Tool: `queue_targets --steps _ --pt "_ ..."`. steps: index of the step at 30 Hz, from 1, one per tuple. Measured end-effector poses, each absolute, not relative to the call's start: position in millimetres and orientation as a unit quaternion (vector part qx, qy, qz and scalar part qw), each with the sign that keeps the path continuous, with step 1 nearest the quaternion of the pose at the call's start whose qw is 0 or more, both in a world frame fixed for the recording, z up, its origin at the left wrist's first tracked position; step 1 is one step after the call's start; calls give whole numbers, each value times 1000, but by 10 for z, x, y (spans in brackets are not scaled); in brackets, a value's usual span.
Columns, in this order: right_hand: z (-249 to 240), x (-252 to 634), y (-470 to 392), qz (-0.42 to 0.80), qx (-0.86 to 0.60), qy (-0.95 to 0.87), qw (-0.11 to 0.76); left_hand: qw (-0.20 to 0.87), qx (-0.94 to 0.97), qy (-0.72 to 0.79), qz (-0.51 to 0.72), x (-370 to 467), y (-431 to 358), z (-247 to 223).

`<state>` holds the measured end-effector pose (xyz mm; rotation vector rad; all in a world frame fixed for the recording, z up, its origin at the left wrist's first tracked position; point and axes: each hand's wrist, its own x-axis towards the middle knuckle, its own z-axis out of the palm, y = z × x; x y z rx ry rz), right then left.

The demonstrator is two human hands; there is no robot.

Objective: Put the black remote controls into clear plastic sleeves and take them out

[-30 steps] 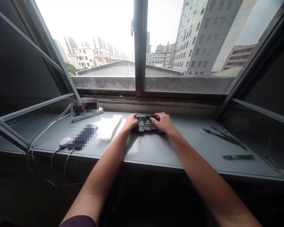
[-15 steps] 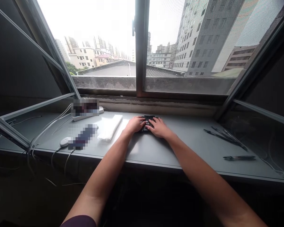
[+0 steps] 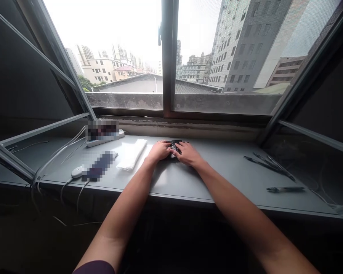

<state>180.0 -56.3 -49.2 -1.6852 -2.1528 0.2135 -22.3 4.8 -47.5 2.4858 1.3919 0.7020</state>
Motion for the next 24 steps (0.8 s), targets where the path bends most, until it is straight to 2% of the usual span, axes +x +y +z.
queue_targets --steps 6,24 --pt "-486 1765 -548 11 -597 -774 211 100 835 484 243 -215 -1 -448" --pt "-461 1841 -533 20 -558 -794 241 99 819 503 257 -154 -105 -384"
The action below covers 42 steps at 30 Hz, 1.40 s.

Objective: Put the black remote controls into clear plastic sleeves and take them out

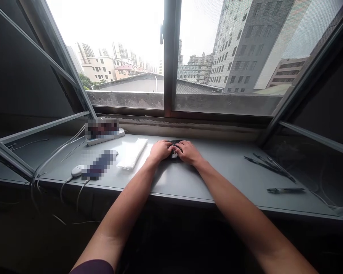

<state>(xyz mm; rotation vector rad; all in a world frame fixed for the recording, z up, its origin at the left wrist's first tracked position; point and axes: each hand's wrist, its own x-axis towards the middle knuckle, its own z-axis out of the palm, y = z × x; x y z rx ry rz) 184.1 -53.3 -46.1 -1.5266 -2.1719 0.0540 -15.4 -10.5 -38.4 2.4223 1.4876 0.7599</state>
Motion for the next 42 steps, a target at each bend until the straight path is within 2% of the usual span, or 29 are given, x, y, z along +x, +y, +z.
queue_targets --steps 4,10,17,32,37,40,42 --pt "-420 1875 -534 28 -548 -791 271 94 768 570 275 -171 -137 -286" --pt "-386 1941 -549 48 -553 -780 290 -45 700 653 285 -407 -89 -195" --pt "-416 1950 -534 81 -563 -758 318 51 651 734 186 -577 47 -253" --pt "-426 1939 -516 106 -547 -761 332 15 648 721 246 -563 -27 -175" --pt "-450 1962 -486 105 -538 -761 347 4 665 647 372 -538 -26 -175" --pt "-464 1964 -474 98 -523 -761 371 10 717 488 498 -474 -51 -122" --pt "-475 1956 -468 92 -512 -762 385 64 739 361 565 -385 -89 -80"
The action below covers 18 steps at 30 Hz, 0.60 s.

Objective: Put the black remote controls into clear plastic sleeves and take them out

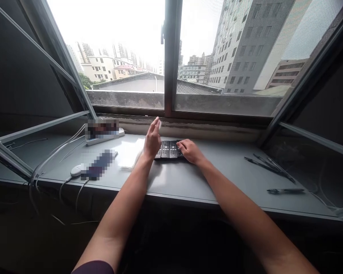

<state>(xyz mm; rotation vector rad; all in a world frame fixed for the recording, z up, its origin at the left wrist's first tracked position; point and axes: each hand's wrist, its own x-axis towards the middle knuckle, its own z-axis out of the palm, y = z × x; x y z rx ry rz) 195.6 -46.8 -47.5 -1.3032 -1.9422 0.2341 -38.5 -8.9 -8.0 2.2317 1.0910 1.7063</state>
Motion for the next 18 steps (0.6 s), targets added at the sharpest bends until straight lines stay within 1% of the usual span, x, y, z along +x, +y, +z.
queue_targets --steps 2,4,6,7,9,12,18 --pt "-483 1941 -463 87 -502 -762 399 168 718 280 615 -260 -141 -55" --pt "-481 1924 -458 85 -484 -761 424 319 669 228 632 -127 -196 -53" --pt "-467 1909 -453 92 -453 -763 452 471 616 187 604 -20 -243 -66" --pt "-457 1905 -451 100 -436 -766 461 531 593 173 580 17 -262 -73" --pt "-431 1902 -454 122 -406 -778 464 613 553 155 542 51 -286 -76" --pt "-391 1911 -473 152 -389 -785 458 663 488 138 550 26 -280 -45" --pt "-323 1931 -522 223 -417 -735 486 663 316 133 666 -181 -115 29"
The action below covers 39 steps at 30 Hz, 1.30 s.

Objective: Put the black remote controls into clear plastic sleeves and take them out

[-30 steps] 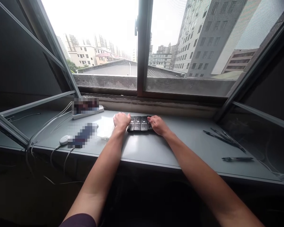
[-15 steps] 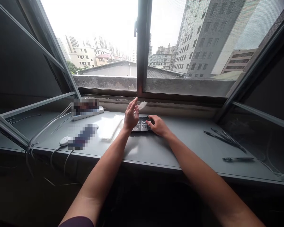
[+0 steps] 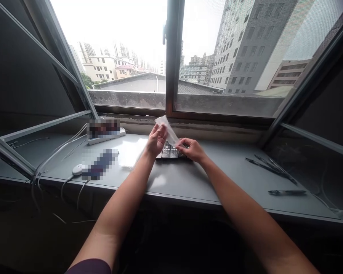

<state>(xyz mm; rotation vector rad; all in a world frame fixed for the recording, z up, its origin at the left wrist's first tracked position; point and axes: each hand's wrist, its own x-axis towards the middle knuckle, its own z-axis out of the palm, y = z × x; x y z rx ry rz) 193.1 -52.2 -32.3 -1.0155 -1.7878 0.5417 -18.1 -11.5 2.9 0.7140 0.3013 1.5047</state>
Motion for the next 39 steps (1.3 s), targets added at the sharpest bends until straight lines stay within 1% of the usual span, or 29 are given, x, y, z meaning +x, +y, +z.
queue_targets --steps 3,5,10,12,14,16,18,24,27,31,39 --pt "-305 1916 -527 262 -411 -713 504 658 269 139 689 -291 -49 32" --pt "-300 1902 -533 239 -412 -708 521 666 255 154 684 -330 -47 32" --pt "-298 1887 -578 25 -425 -718 551 708 332 203 589 -251 -145 35" --pt "-301 1881 -603 -24 -409 -731 545 726 370 228 533 -190 -186 28" --pt "-303 1867 -620 -41 -387 -749 536 741 399 244 482 -149 -207 12" --pt "-301 1849 -626 -47 -369 -762 531 741 415 248 466 -135 -201 -10" --pt "-291 1833 -627 -49 -368 -762 530 727 414 258 484 -144 -168 -36" --pt "-223 1858 -653 -17 -429 -714 553 637 356 299 615 -195 -23 -117" --pt "-203 1884 -664 0 -432 -710 556 617 340 301 642 -193 20 -146" --pt "-226 1879 -640 17 -407 -740 535 625 344 303 632 -172 27 -168" --pt "-318 1831 -572 28 -364 -782 506 637 416 315 567 -185 -56 -158"
